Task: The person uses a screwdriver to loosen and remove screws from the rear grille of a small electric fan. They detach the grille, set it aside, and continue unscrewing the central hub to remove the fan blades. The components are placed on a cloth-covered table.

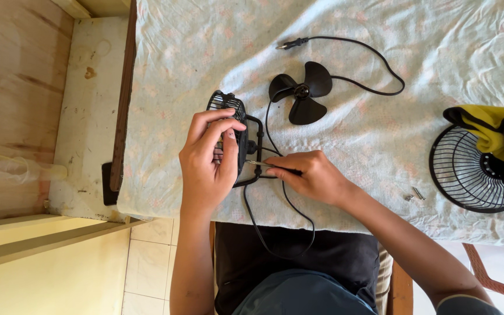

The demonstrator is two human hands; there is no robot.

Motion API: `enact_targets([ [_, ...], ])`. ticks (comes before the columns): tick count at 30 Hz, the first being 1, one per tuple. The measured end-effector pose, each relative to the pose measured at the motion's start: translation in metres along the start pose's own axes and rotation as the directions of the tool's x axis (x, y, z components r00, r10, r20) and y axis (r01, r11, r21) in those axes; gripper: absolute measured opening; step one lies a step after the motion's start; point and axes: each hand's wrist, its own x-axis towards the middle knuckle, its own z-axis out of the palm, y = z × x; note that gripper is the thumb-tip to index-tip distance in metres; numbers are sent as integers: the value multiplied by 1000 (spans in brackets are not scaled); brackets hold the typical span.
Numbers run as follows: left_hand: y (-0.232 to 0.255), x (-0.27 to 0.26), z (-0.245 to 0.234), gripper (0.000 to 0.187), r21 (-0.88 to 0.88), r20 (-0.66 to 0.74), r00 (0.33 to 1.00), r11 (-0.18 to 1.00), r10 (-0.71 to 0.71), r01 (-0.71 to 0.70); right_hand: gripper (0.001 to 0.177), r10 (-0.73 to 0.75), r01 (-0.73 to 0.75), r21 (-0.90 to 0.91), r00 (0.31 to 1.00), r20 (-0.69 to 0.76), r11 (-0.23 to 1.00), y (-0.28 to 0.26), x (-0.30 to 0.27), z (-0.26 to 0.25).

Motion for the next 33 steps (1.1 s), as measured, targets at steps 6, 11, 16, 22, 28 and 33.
enact_targets([
  [6,2,1,-2,15,-18,-2,1000,1000,-21,21,23,402,-446,172,884,239,879,13,4,0],
  [11,3,0,-1,15,-22,-5,1000,999,-29,29,23,332,-353,224,935,126,908,14,-8,11],
  [16,3,-3,-2,20,-54,-12,1000,998,11,-12,23,254,-278,271,960,121,922,18,-39,20],
  [22,-5,-11,-3,33,-31,-79,995,997,66,-69,26,428,-418,425,901,77,803,14,-123,6],
  [28,-20,-20,-8,36,-61,-36,987,986,156,-158,29,472,-416,385,880,-57,824,11,-175,-7],
  [33,-32,-29,-21,42,-382,46,999,924,6,12,34,633,-515,503,769,-87,694,12,-182,-11],
])
